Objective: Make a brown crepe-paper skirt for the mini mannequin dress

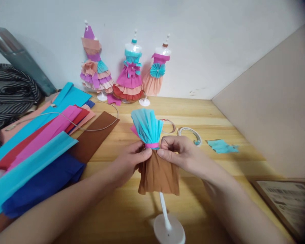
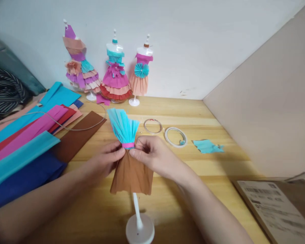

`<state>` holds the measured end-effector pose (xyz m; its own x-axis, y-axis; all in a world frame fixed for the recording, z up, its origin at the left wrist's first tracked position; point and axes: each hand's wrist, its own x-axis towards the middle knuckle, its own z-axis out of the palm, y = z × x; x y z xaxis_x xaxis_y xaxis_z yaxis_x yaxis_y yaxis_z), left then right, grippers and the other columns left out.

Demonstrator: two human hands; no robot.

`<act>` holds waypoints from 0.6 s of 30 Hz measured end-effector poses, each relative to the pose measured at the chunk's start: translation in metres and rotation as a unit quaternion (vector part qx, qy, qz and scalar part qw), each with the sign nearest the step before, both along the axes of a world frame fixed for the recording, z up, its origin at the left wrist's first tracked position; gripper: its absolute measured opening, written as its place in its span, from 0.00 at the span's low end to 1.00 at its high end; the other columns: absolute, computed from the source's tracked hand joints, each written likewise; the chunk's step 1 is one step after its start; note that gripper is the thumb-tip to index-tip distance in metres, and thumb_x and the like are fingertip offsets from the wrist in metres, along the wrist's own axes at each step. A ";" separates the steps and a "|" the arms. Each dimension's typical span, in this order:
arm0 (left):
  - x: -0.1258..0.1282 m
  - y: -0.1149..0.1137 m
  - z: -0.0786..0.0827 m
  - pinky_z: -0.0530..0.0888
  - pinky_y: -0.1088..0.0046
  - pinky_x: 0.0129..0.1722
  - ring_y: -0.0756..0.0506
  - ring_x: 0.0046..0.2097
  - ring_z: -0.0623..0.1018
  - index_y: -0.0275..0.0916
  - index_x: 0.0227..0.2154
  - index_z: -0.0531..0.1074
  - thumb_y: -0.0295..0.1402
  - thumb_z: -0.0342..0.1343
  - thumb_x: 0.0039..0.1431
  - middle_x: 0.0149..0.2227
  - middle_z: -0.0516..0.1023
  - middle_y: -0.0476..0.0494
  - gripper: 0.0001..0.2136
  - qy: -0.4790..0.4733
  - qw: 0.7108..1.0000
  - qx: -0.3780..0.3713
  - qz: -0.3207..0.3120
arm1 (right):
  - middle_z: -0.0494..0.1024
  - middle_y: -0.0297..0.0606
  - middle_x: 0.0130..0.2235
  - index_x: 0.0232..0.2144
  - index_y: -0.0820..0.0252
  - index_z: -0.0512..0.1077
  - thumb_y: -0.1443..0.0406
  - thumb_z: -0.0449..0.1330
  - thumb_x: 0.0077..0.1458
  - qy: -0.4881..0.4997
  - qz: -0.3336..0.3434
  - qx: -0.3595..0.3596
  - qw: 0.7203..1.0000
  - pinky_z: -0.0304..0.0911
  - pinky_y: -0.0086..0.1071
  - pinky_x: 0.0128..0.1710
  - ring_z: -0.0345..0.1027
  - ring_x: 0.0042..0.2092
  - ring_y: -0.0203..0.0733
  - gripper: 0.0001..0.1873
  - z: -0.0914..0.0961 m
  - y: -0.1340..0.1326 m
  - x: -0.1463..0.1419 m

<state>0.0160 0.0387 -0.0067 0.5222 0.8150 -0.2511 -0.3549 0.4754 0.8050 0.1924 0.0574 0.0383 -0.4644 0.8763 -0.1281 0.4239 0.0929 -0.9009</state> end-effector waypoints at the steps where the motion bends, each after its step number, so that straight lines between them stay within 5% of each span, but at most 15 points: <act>1: 0.000 0.001 0.001 0.66 0.70 0.39 0.45 0.37 0.73 0.36 0.41 0.72 0.39 0.59 0.54 0.35 0.74 0.43 0.15 -0.009 1.000 -0.016 0.000 | 0.55 0.27 0.21 0.19 0.58 0.57 0.50 0.57 0.52 0.000 0.001 -0.007 1.000 0.43 0.28 0.22 0.46 0.24 0.31 0.22 -0.002 0.001 0.000; 7: 0.004 0.004 0.007 0.67 0.67 0.46 0.40 0.46 0.74 0.36 0.40 0.73 0.42 0.57 0.54 0.41 0.77 0.40 0.16 -0.056 0.994 -0.091 0.016 | 0.54 0.27 0.22 0.20 0.59 0.59 0.46 0.54 0.52 -0.010 0.024 -0.036 0.999 0.43 0.29 0.23 0.47 0.24 0.32 0.24 -0.005 0.009 0.004; 12: 0.004 0.007 -0.001 0.68 0.65 0.43 0.39 0.42 0.75 0.35 0.36 0.72 0.53 0.49 0.56 0.34 0.77 0.39 0.24 -0.032 0.990 -0.135 0.014 | 0.55 0.26 0.22 0.22 0.59 0.59 0.55 0.57 0.54 -0.002 0.085 -0.062 0.994 0.45 0.27 0.23 0.47 0.24 0.30 0.18 -0.006 0.006 0.005; 18: 0.004 0.010 -0.001 0.70 0.68 0.41 0.43 0.37 0.77 0.35 0.38 0.72 0.50 0.41 0.62 0.31 0.78 0.41 0.23 -0.055 0.984 -0.156 0.062 | 0.57 0.27 0.23 0.23 0.60 0.59 0.60 0.56 0.55 -0.015 0.178 -0.080 0.981 0.46 0.26 0.23 0.49 0.25 0.30 0.14 0.004 0.001 0.010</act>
<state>0.0196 0.0489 -0.0075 0.4626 0.7657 -0.4469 -0.5028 0.6417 0.5791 0.2020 0.0584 0.0424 -0.7312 0.6269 -0.2691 0.4168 0.0981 -0.9037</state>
